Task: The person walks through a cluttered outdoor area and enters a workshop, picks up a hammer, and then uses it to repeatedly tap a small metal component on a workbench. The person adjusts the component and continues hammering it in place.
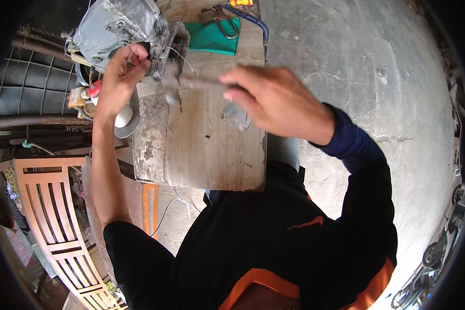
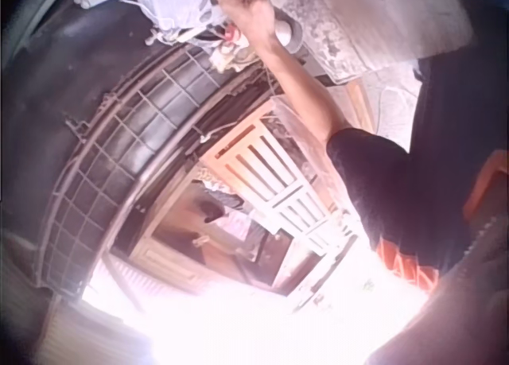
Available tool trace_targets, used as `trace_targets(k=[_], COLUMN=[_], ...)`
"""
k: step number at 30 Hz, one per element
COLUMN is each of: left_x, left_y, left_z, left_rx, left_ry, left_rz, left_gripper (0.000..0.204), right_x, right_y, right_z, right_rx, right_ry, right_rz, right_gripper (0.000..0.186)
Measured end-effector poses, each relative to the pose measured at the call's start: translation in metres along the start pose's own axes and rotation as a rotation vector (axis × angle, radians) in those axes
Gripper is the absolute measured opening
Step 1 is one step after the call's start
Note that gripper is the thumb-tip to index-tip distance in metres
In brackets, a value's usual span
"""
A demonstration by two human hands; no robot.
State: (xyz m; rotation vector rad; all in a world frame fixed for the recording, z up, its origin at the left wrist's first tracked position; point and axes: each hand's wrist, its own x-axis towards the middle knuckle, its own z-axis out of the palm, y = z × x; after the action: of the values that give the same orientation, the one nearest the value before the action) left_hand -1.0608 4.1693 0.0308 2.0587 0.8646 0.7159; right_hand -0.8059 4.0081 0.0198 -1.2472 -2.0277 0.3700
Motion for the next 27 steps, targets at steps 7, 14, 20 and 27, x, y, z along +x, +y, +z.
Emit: trace_targets(k=[7, 14, 20, 27], left_x=[-0.004, -0.005, -0.008, -0.011], left_y=[-0.003, 0.005, -0.003, -0.002], left_z=[-0.002, -0.002, -0.002, -0.008], left_rx=[-0.014, 0.004, -0.093, -0.055], left_ry=[0.014, 0.020, 0.063, 0.078], left_rz=[-0.059, -0.089, -0.047, -0.124], left_gripper=[0.015, 0.009, 0.012, 0.015], right_x=[-0.034, 0.056, 0.076, 0.081], right_y=[0.036, 0.055, 0.053, 0.063], right_z=[0.098, 0.098, 0.093, 0.098], right_rx=[0.114, 0.840, 1.125, 1.145], right_ry=[-0.183, 0.217, 0.086, 0.023], right_rz=[-0.024, 0.110, 0.267, 0.172], right_gripper=[0.015, 0.016, 0.019, 0.020])
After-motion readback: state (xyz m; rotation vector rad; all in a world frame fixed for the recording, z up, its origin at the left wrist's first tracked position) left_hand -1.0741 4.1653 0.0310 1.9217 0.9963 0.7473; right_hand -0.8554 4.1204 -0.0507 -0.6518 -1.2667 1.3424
